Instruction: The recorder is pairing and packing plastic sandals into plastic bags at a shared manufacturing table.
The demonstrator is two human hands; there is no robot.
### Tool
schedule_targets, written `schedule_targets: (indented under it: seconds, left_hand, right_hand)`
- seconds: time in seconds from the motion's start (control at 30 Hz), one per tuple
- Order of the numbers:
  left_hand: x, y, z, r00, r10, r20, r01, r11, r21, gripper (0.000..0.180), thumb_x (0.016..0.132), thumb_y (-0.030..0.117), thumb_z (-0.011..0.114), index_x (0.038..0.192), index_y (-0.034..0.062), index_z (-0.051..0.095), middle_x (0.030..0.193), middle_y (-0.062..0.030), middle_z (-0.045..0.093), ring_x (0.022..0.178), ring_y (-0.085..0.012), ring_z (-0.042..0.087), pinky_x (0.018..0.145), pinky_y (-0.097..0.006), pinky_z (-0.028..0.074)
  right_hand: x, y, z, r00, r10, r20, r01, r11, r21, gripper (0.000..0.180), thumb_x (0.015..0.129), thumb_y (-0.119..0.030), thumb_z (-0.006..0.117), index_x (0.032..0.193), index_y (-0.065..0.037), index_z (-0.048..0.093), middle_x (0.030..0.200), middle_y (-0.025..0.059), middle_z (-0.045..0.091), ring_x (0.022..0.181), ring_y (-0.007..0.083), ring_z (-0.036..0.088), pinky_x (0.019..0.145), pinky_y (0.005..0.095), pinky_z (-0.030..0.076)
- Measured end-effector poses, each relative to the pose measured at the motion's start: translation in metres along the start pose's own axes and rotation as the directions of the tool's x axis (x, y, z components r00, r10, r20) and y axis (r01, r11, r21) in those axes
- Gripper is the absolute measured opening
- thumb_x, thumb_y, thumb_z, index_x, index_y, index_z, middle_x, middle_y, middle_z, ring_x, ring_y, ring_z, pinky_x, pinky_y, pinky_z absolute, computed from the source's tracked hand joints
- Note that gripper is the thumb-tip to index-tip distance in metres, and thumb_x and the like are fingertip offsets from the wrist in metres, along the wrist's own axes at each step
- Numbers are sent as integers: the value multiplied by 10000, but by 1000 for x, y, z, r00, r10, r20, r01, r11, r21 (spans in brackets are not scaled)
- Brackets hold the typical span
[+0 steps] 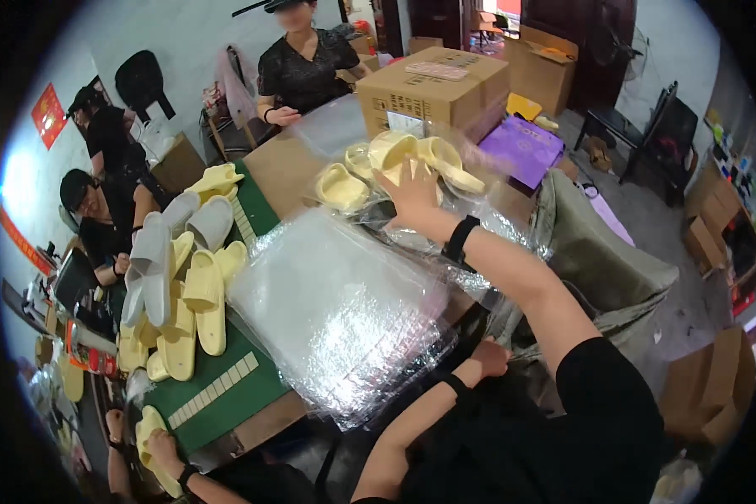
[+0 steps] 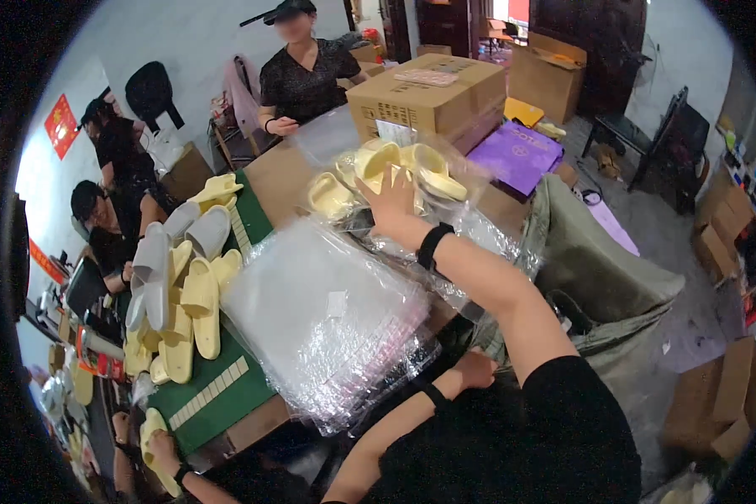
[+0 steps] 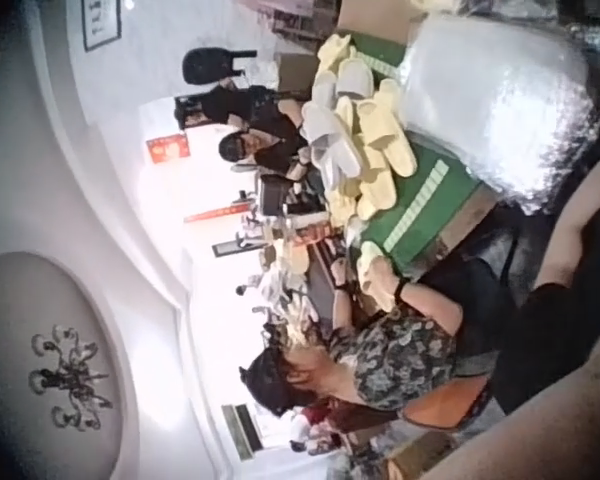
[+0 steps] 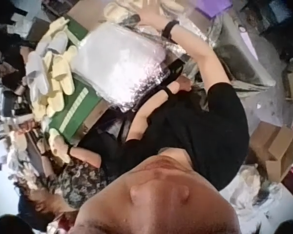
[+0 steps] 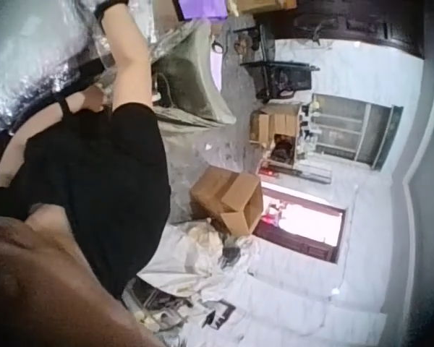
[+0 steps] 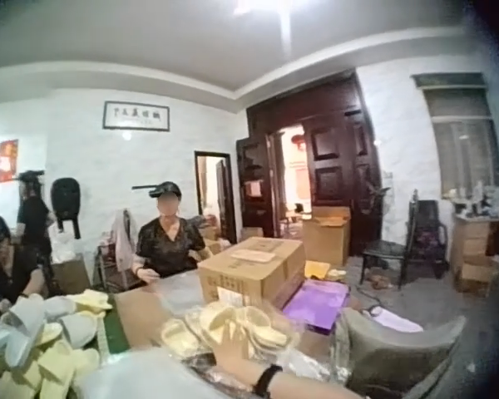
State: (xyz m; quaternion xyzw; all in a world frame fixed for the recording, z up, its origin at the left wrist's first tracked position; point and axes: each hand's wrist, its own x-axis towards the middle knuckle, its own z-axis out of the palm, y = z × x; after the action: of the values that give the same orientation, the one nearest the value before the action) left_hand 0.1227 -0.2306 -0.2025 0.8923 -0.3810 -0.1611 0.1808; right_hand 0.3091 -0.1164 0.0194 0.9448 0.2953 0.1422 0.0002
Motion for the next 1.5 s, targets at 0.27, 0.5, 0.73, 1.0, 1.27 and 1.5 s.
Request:
schedule_targets:
  seconds: [0.27, 0.5, 0.73, 1.0, 1.27, 1.5]
  left_hand:
    - [-1, -5, -7, 996, -61, 68, 63, 998, -28, 214, 745, 249, 593, 886, 107, 670, 895, -140, 686, 900, -302, 645, 889, -433, 409]
    - [-1, -5, -6, 998, -66, 10, 67, 996, -53, 246, 764, 262, 580, 929, 111, 681, 933, -140, 691, 936, -309, 650, 913, -453, 414]
    - [2, 5, -13, 982, -129, 136, 127, 992, 22, 268, 831, 226, 544, 1040, 103, 659, 993, -129, 671, 970, -321, 621, 975, -454, 392]
    - [12, -9, 25, 983, -170, -63, 170, 985, -16, 303, 815, 133, 529, 1089, 91, 652, 1103, -133, 648, 1084, -334, 587, 1006, -463, 384]
    - [22, 21, 19, 810, 86, -580, -163, 983, -82, 336, 847, 126, 496, 1146, 103, 647, 1043, -128, 662, 1015, -317, 614, 986, -470, 393]
    - [-11, 44, -13, 964, 218, -154, -176, 953, 248, 381, 905, 182, 458, 1223, 319, 618, 896, -66, 682, 837, -226, 659, 903, -485, 399]
  right_hand:
    - [18, -22, 43, 975, -96, -200, 11, 923, -386, 218, 843, -164, 561, 1029, -123, 668, 1182, 222, 529, 1079, 438, 528, 739, 535, 449]
    - [44, 5, -3, 952, -264, -153, 230, 950, -209, 139, 800, -167, 604, 880, -95, 692, 1045, 178, 613, 956, 336, 605, 728, 421, 503]
    - [63, 87, -73, 882, 265, -390, 170, 593, 787, 121, 864, -129, 575, 841, -19, 621, 723, 71, 585, 650, 179, 566, 610, 308, 466]
    - [-90, 161, -190, 787, 224, -575, 301, 674, 674, 169, 930, -210, 596, 871, -52, 613, 790, -8, 582, 702, 87, 541, 628, 240, 445]
    - [-290, 305, -144, 798, 455, -395, -142, 779, 611, 377, 953, -397, 517, 876, -36, 592, 828, -2, 577, 759, 86, 494, 690, 258, 412]
    - [-351, 311, -89, 551, 820, -156, -460, 455, 763, 238, 913, -210, 552, 765, -23, 542, 694, -2, 518, 657, 95, 467, 585, 273, 378]
